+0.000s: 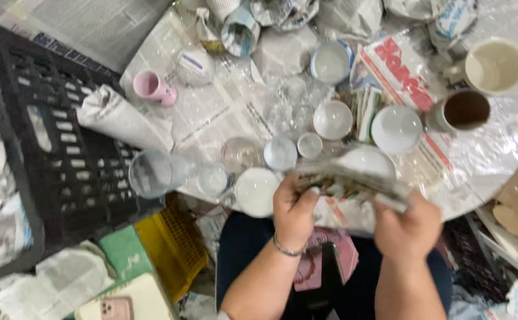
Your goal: The person sits on the floor and wraps various ceramic and glass dishes, including bowls, cups, and glasses, using newspaper. They fold the newspaper around each item individually and place the wrapped items on a nearby table.
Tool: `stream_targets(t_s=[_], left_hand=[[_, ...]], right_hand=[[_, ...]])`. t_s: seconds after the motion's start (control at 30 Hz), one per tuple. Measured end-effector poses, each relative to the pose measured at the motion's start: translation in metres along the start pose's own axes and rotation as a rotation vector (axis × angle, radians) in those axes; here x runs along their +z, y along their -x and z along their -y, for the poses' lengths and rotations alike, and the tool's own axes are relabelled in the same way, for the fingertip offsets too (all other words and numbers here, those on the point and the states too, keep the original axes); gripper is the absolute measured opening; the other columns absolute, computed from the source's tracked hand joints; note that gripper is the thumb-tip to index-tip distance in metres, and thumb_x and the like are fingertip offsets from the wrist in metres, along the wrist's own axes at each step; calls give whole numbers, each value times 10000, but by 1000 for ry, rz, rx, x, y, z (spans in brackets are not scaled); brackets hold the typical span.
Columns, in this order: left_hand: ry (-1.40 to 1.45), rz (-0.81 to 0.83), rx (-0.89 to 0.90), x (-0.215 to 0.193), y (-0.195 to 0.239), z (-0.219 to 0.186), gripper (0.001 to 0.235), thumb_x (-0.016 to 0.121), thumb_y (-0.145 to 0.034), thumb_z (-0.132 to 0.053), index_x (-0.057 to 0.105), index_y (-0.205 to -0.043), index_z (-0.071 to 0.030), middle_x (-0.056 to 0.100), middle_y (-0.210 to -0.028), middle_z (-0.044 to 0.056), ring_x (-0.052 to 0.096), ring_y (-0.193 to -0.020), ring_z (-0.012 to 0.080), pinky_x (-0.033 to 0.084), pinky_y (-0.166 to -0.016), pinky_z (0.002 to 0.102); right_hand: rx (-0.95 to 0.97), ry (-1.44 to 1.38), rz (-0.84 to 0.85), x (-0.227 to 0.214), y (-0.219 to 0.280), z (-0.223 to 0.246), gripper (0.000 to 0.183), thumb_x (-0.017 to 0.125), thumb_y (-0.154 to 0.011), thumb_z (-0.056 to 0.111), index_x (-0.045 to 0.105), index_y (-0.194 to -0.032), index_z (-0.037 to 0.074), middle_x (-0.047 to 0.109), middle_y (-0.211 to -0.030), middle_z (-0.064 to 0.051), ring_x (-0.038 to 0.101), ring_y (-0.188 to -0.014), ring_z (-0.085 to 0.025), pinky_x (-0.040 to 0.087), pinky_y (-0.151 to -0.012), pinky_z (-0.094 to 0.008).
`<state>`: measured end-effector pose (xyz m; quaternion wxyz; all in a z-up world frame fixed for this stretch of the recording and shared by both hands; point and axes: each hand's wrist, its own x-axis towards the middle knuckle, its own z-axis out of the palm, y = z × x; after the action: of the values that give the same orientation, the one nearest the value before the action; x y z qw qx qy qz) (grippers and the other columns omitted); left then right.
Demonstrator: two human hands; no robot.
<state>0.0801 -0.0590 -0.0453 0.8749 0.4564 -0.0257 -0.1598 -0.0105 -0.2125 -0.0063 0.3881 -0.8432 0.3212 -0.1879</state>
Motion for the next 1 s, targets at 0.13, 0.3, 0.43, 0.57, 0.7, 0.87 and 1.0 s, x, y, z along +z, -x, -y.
stream_targets(t_s=[0.13,0.3,0.43,0.57,0.7,0.87,1.0], left_hand=[[-397,43,184,-19,-18,5,162,728,-998,-117,743,-1092,14,752,-936,95,685,-804,151,541,-735,289],[-719,245,272,-13,-45,-16,194,649,-935,-75,787,-1070,-86,768,-956,69,741,-844,226,566,-767,308],[-685,387,252,-15,-61,-27,252,656,-923,-31,768,-1134,-111,763,-1002,59,745,-830,221,562,-741,294],[-684,359,235,-5,-65,-18,143,692,-994,-125,760,-1119,-111,749,-917,39,741,-758,177,559,-694,284],[-758,342,192,-9,-57,-11,349,787,-866,-270,726,-1126,-45,725,-862,69,712,-759,183,541,-688,296],[-717,126,40,-9,-50,-3,241,750,-982,-246,755,-1051,-16,714,-825,60,643,-721,110,505,-677,248],[-634,26,46,-2,-55,-4,244,746,-1009,-220,722,-1066,16,719,-850,38,611,-791,54,517,-724,256]], right_hand=[[127,-701,88,31,-13,-21,360,730,-855,-49,676,-1211,-64,731,-1161,-125,697,-1057,-203,558,-960,-337],[335,-735,311,9,-33,-42,700,825,-570,1,650,-1247,-31,719,-1245,-99,689,-1076,-195,540,-931,-326],[288,-590,431,-6,-46,-51,550,800,-680,42,677,-1209,-48,747,-1143,-142,729,-994,-206,575,-875,-332],[229,-327,343,-16,-48,-52,240,782,-886,15,732,-1102,-80,743,-927,-148,678,-811,-164,526,-733,-291],[87,-214,336,-16,-48,-49,149,772,-967,20,729,-1067,-81,720,-882,-92,645,-766,-115,494,-702,-240],[128,-311,370,0,-55,-47,188,719,-946,95,702,-1081,-35,687,-904,-13,601,-811,-72,478,-749,-225],[140,-423,311,9,-51,-52,232,639,-1142,177,671,-1030,-23,623,-822,1,495,-729,-58,411,-680,-231]])
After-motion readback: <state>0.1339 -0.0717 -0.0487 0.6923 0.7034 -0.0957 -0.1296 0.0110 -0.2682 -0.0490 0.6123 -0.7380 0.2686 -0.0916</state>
